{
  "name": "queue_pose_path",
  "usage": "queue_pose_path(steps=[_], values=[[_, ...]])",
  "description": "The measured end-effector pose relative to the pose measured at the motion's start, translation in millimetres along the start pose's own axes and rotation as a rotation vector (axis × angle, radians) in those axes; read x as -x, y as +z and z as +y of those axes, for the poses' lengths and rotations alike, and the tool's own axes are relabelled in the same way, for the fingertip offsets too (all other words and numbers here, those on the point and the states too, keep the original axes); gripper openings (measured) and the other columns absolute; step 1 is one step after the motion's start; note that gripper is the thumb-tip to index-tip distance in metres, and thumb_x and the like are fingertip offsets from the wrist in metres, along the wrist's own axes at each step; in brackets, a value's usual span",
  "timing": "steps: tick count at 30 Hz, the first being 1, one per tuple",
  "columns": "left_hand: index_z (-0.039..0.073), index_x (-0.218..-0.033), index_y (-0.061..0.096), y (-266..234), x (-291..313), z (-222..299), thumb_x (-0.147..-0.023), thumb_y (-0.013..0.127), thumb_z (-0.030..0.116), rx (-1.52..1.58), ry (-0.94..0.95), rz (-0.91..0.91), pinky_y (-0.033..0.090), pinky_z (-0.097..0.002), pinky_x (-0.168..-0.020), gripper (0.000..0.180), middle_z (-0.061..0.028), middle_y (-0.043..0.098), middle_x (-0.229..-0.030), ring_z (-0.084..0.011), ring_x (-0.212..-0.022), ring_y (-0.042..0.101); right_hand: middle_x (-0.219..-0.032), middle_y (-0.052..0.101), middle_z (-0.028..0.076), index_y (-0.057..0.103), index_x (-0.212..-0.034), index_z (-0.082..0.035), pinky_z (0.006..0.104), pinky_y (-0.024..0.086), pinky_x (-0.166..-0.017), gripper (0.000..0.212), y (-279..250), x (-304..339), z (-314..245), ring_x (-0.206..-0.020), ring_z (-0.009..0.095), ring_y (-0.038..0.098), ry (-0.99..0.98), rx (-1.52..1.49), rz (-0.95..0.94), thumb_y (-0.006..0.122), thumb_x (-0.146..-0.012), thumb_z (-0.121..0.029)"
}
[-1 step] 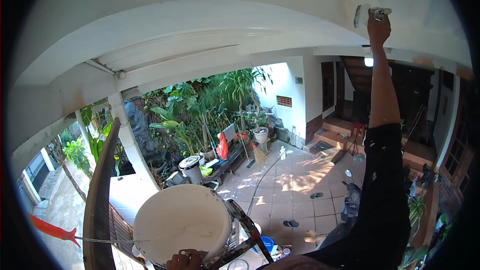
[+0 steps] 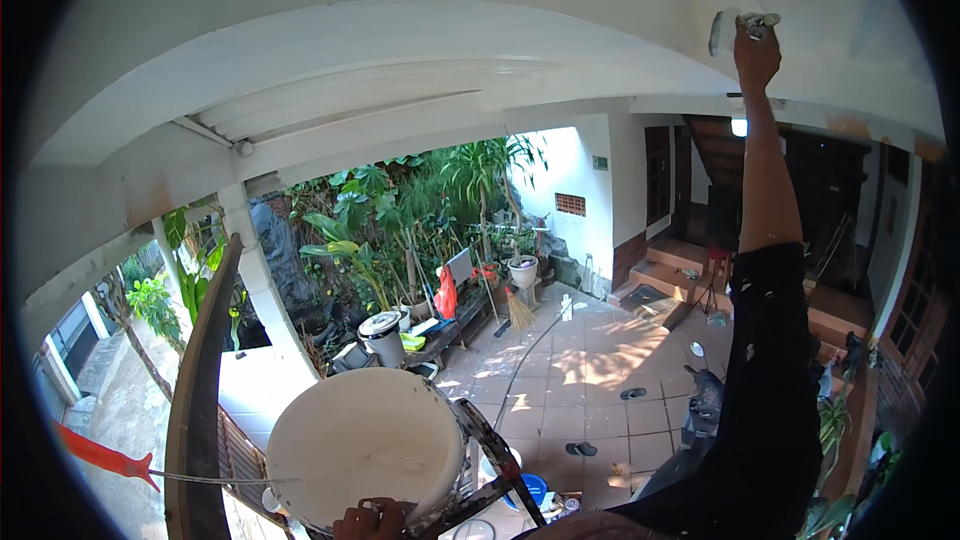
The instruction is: Painting a ceiling beam and overhead surface using a brush and white paint while standing on a ladder.
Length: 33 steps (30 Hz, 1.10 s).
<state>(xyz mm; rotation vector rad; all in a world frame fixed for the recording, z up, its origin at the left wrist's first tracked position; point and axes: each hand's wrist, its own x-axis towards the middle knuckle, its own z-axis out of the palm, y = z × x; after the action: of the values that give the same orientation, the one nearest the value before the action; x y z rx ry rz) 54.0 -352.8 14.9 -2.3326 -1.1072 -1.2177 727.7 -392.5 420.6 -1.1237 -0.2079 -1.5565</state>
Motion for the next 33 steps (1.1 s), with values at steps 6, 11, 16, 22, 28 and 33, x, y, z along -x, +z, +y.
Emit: queue_pose_path(steps=[6,11,16,22,28,33], values=[[0.015,-0.083,0.07,-6,-1,4,-0.069,0.083,0.039,0.046,-0.083,-0.008,0.044,-0.0422,-0.067,0.031,-0.0039,0.064,-0.083,-0.0259,-0.077,0.061,-0.1,0.076,0.012,0.069,-0.115,-0.015,0.0464,0.056,-0.085,0.04,-7,-13,-93,-0.097,0.037,0.071,-0.1,0.004,-0.219,0.07,-0.086,-0.044],[0.013,-0.086,0.07,-1,8,3,-0.067,0.084,0.039,0.049,-0.133,0.041,0.043,-0.0426,-0.068,0.035,-0.0049,0.063,-0.085,-0.0267,-0.079,0.061,-0.099,0.076,0.011,0.069,-0.116,-0.016,0.0456,0.055,-0.085,0.042,-58,3,-246,-0.097,0.035,0.071,-0.247,-0.288,-0.234,0.066,-0.088,-0.048],[0.014,-0.086,0.07,-1,12,0,-0.066,0.084,0.038,0.068,-0.148,0.047,0.043,-0.0428,-0.068,0.035,-0.0049,0.064,-0.086,-0.0268,-0.081,0.062,-0.088,0.07,0.017,0.064,-0.091,-0.001,0.042,0.056,-0.072,0.02,-171,40,-405,-0.077,0.033,0.068,-0.463,-0.514,-0.205,0.076,-0.084,-0.016],[0.014,-0.084,0.071,8,13,-1,-0.065,0.083,0.033,0.099,-0.129,0.084,0.043,-0.0435,-0.069,0.03,-0.0041,0.064,-0.086,-0.0267,-0.082,0.062,-0.081,0.069,0.024,0.065,-0.083,0.004,0.0443,0.052,-0.073,0.021,-253,79,-499,-0.082,0.039,0.068,-0.303,-1.564,-0.142,0.076,-0.082,-0.014],[0.015,-0.083,0.071,8,12,-4,-0.064,0.083,0.031,0.128,-0.114,0.113,0.043,-0.0436,-0.069,0.029,-0.0032,0.065,-0.085,-0.0265,-0.081,0.063,-0.066,0.064,0.016,0.059,-0.071,0.002,0.0377,0.048,-0.058,0.026,-229,124,-516,-0.059,0.026,0.063,-0.119,-1.688,-0.297,0.075,-0.084,-0.013],[0.014,-0.083,0.071,7,10,-3,-0.064,0.083,0.032,0.152,-0.079,0.118,0.043,-0.0436,-0.069,0.029,-0.0032,0.065,-0.085,-0.0264,-0.081,0.063,-0.072,0.069,0.005,0.067,-0.083,0.005,0.0264,0.05,-0.065,0.022,-182,121,-417,-0.068,0.008,0.061,-0.017,-1.619,-0.369,0.078,-0.085,-0.014]])
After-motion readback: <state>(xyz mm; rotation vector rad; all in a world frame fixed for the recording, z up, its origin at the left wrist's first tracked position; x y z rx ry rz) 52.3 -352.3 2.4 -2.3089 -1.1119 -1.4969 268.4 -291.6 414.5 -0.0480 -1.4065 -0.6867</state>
